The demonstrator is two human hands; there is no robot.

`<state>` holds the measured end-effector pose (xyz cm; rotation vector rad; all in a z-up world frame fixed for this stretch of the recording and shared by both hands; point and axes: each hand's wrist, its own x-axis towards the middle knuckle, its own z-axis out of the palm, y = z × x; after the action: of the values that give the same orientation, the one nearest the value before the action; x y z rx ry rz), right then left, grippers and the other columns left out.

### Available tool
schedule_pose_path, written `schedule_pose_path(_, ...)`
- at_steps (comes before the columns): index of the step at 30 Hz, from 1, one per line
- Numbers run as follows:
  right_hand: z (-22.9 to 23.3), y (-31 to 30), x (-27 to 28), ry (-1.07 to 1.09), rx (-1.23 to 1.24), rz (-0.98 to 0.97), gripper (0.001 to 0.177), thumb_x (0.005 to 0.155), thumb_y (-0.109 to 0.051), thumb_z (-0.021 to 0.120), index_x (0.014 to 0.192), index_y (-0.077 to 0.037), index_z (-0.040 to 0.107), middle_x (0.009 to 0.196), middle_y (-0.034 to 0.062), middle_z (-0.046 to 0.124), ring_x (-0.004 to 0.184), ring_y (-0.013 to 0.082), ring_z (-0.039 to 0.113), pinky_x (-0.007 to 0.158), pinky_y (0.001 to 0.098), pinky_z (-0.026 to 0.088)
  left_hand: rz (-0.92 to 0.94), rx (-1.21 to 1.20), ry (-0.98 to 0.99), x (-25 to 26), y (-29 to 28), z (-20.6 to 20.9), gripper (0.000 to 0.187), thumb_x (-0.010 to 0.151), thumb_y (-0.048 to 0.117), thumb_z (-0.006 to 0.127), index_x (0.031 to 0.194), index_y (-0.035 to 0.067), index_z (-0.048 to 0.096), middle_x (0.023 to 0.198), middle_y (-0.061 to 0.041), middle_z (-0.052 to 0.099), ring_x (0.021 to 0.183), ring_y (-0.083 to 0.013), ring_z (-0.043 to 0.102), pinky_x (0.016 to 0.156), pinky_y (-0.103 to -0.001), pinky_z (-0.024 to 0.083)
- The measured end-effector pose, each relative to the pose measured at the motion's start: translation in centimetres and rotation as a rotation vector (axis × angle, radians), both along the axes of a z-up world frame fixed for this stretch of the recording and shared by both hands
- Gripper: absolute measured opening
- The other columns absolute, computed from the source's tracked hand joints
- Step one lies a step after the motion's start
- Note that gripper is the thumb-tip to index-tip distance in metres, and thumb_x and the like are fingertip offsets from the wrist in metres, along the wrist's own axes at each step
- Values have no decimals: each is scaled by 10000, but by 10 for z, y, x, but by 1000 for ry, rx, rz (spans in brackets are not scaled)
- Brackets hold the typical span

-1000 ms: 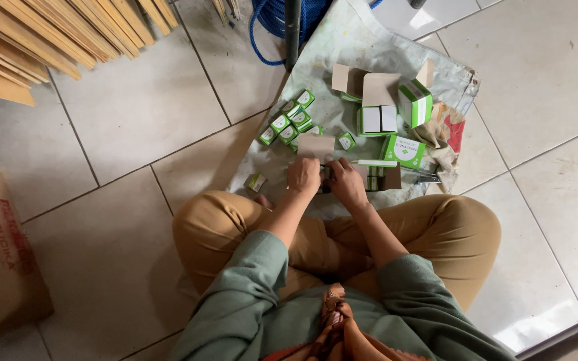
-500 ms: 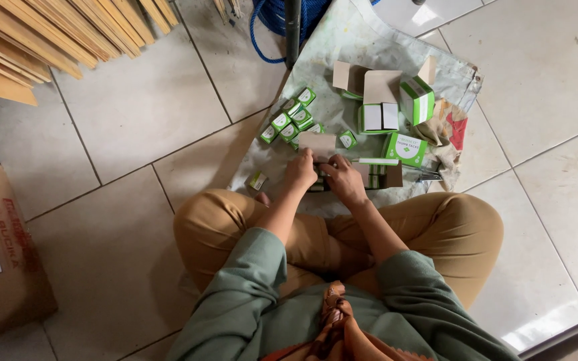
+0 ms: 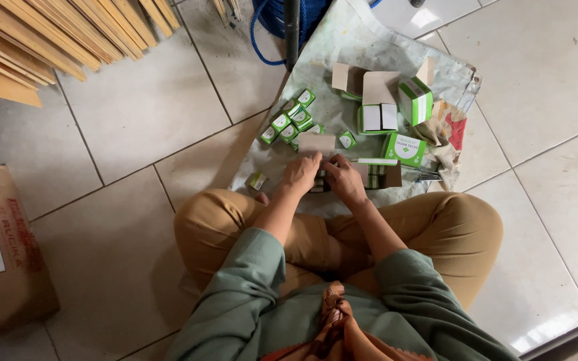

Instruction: Packing small green boxes into larger cardboard boxes while sitting on the floor.

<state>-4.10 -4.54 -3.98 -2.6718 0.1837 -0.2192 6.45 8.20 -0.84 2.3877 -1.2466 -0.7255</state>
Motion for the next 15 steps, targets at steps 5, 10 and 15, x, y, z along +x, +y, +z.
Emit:
schedule_pose_path(5,-5,-1,-1,-6,-2,-3,136,822,-102,626,930,-182,604,947,34,467,765,259,592,573,393,545,118,-61,102,0,-9,20,171,881,99,418,974,-30,483,577,-192,568,470,-261,564,411,-330,459)
schedule_pose_path(10,-8,-1,0,-17,8,-7,122,835,-103,607,934,-174,603,959,37,466,761,268,592,565,402,548,335,-80,170,-8,-9,51,795,987,504,184,557,-28,590,551,-223,589,477,-267,601,391,-298,469)
schedule_pose_path(15,-13,-3,0,-2,-31,7,135,812,-141,638,936,-180,601,968,26,460,787,253,603,570,389,557,375,-15,230,-15,-8,87,828,941,581,181,851,-101,641,907,-299,637,873,-402,642,676,-453,553)
